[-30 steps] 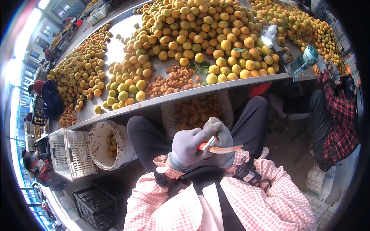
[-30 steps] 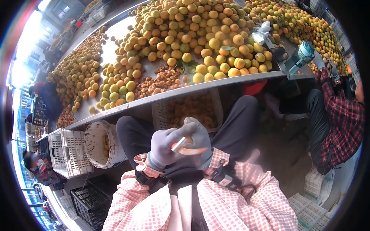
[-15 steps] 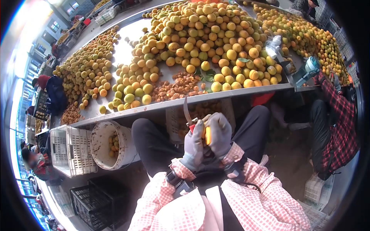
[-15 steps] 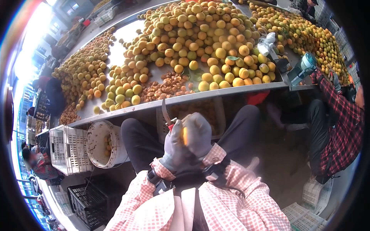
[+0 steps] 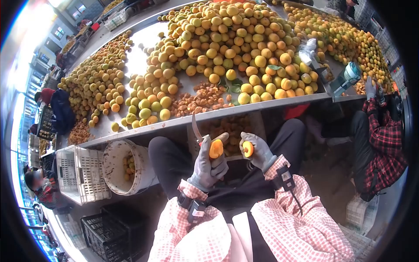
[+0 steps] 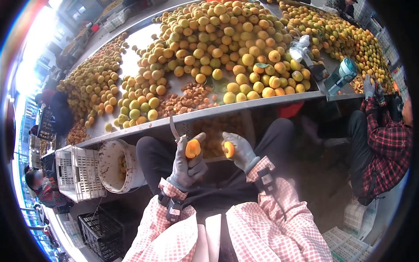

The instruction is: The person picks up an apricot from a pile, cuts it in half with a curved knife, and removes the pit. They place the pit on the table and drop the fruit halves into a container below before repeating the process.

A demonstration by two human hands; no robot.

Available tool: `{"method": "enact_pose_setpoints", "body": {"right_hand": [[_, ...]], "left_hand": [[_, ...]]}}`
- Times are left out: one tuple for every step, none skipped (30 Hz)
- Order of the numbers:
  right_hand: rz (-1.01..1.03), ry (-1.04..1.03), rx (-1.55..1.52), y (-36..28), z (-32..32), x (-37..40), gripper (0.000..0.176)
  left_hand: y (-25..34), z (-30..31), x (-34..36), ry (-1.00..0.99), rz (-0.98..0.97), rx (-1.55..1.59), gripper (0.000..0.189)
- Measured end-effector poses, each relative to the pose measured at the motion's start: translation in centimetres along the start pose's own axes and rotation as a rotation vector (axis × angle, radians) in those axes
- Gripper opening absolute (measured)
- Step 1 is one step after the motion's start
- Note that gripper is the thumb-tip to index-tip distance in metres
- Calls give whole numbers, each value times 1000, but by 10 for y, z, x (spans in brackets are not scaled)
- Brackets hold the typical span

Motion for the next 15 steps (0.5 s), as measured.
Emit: {"method": "enact_pose_setpoints", "body": {"right_hand": [[-40,-101,-141,4,-14,4,30],[-78,-205,-282,6,-29,9,31],[-113,-310,-422,4,-43,13,33],[-82,-346,-385,1,-49,15,39],[-81,-348,-384,-2,-50,18,39],[-118,-275,-401,-2,-46,21,40],[-157,-200,-419,-2,-44,25,41],[-129,-318,-478,-9,-45,29,36],[-130,-315,-478,-10,-45,34,36],[-105,-275,-436,-14,-42,38,32],[-79,-235,-393,-17,-37,41,30],[-105,-310,-469,-11,-32,41,34],[-103,-304,-470,-11,-31,44,34],[-96,-298,-474,-12,-32,47,35],[-91,-293,-479,-14,-34,51,36]], "left_hand": [[-2,-1,-2,14,11,17,58],[-4,0,-3,26,18,32,57],[-4,-1,-4,25,16,32,57],[-5,0,-5,46,19,-12,57],[-5,2,-6,68,20,-57,57],[-3,2,-6,52,22,-59,56],[-1,4,-8,53,20,-60,56],[5,15,-11,163,-8,-206,54],[11,27,-13,273,-36,-351,52],[19,40,-19,339,-103,-444,46],[17,54,-30,336,-102,-443,46],[27,66,-36,424,-210,-636,43],[41,58,-33,508,-320,-831,41],[40,61,-30,550,-271,-848,39],[41,57,-28,546,-268,-851,39]]}}
Point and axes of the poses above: each hand's wrist, its own x-axis away from the middle knuckle, its own z-axis out of the back of the hand, y = z × x, the point moved 10 cm from there along -x, towards the middle knuckle, and after that the axes turned 10 degrees about z, right-handed, at the moved point
